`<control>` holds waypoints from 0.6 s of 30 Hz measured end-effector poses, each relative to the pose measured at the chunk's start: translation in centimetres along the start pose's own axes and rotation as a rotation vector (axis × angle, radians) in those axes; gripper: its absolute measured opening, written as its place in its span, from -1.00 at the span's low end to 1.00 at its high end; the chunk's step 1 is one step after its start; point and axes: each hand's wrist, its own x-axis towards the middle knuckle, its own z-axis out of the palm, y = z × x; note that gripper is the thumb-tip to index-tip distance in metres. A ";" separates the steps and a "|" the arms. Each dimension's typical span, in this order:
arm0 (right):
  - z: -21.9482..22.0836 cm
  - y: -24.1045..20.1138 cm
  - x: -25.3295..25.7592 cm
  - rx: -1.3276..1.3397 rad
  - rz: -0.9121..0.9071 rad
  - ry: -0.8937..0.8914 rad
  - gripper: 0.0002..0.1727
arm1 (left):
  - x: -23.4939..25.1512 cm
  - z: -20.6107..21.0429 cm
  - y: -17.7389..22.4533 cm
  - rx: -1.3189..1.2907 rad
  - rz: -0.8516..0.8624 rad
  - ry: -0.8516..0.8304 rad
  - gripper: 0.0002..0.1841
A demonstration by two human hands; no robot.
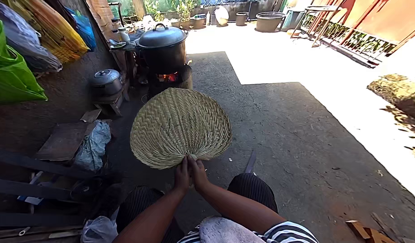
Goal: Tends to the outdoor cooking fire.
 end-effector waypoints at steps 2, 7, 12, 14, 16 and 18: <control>0.0 0.2 0.2 -0.015 0.127 0.047 -0.54 | 0.3 0.1 -0.2 0.013 -0.109 -0.015 -0.44; 0.2 -0.1 -0.3 0.037 0.029 0.045 -0.64 | -0.1 0.5 -0.3 -0.008 -0.007 0.035 -0.50; 0.0 0.7 0.4 0.024 0.143 0.072 -0.54 | 0.4 0.4 -0.5 0.015 -0.128 0.000 -0.47; 0.1 0.5 0.1 0.024 0.067 0.071 -0.60 | 0.1 0.5 -0.6 -0.006 -0.053 0.027 -0.50; 0.3 -0.1 0.0 0.037 0.009 0.031 -0.64 | 0.0 0.4 -0.1 -0.049 0.012 0.035 -0.53; 0.3 -0.2 0.2 0.043 0.074 0.022 -0.61 | 0.2 0.2 0.2 -0.059 -0.065 0.008 -0.49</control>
